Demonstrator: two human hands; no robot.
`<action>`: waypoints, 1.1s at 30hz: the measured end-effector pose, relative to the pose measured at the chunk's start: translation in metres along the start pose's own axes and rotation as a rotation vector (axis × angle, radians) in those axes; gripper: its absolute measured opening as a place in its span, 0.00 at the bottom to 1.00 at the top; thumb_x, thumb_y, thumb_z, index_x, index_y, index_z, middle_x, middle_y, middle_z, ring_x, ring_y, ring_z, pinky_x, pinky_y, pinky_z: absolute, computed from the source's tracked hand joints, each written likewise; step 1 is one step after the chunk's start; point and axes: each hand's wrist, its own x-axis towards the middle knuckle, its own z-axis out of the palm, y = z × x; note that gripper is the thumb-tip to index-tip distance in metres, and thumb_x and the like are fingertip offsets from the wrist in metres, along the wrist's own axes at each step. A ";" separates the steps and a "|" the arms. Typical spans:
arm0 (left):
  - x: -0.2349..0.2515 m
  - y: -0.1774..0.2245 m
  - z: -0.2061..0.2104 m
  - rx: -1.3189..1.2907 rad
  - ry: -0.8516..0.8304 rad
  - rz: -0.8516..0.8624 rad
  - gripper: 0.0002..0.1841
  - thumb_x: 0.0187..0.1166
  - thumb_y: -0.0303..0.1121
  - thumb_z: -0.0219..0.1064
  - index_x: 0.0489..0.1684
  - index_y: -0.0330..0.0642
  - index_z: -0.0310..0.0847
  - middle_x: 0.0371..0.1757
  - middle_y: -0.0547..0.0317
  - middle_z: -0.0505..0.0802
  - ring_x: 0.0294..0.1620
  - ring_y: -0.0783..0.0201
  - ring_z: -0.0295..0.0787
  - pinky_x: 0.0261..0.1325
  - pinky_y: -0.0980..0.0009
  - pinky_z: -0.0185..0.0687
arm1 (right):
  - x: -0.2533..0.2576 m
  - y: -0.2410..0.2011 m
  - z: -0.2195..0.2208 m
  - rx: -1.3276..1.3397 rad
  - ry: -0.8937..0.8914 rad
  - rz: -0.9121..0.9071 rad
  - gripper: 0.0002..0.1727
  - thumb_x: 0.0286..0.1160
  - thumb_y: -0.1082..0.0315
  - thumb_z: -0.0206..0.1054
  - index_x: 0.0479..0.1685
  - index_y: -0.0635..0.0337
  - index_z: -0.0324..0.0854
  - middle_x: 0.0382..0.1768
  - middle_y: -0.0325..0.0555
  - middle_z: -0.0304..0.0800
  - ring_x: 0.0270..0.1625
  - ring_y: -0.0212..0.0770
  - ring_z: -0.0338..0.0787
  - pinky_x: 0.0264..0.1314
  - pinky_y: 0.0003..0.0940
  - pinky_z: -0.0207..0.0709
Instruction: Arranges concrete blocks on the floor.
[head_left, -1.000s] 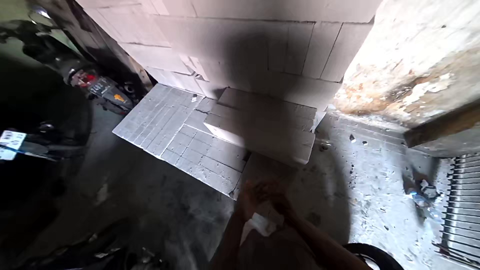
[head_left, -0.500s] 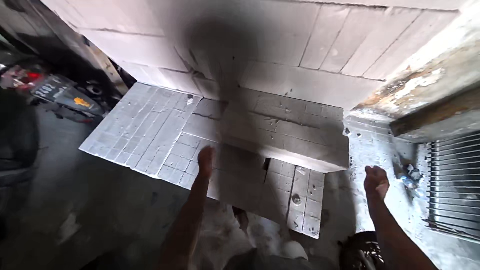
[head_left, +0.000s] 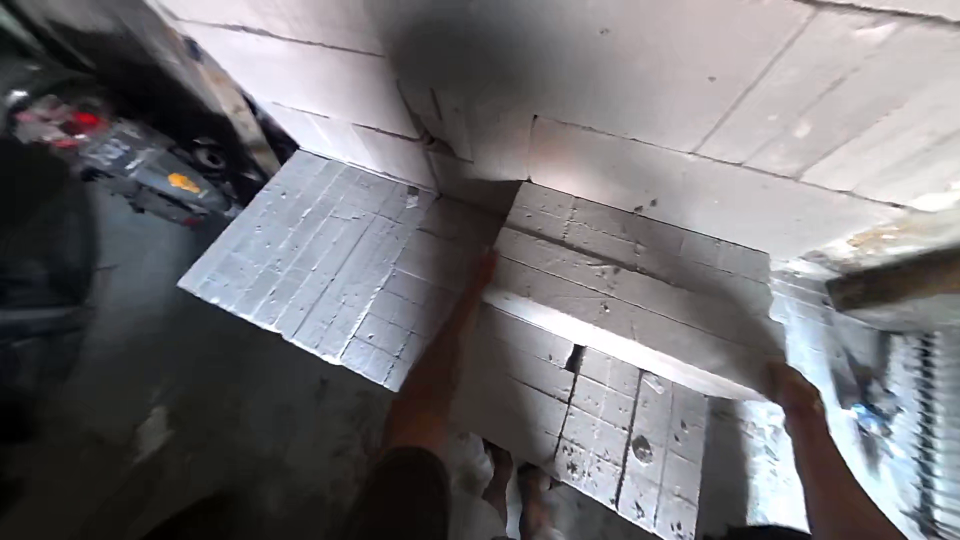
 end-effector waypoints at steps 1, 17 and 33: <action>0.003 0.001 0.004 0.006 0.009 0.014 0.25 0.95 0.40 0.49 0.76 0.25 0.72 0.72 0.25 0.82 0.75 0.34 0.77 0.79 0.42 0.68 | 0.003 -0.003 0.003 -0.013 0.004 -0.014 0.34 0.93 0.47 0.50 0.71 0.75 0.77 0.70 0.74 0.81 0.74 0.64 0.81 0.77 0.64 0.68; 0.011 0.019 0.044 0.436 0.256 -0.213 0.38 0.82 0.68 0.52 0.64 0.39 0.84 0.54 0.37 0.93 0.59 0.38 0.89 0.59 0.35 0.78 | 0.027 -0.045 0.007 -0.212 0.046 0.188 0.44 0.87 0.36 0.52 0.63 0.78 0.81 0.67 0.77 0.82 0.73 0.68 0.82 0.76 0.66 0.68; 0.014 0.007 0.013 0.444 0.083 -0.052 0.39 0.82 0.66 0.57 0.74 0.36 0.78 0.63 0.31 0.89 0.68 0.32 0.84 0.67 0.33 0.74 | -0.109 -0.014 0.010 -0.156 0.206 0.453 0.38 0.86 0.42 0.60 0.65 0.78 0.79 0.68 0.75 0.81 0.72 0.66 0.82 0.74 0.65 0.70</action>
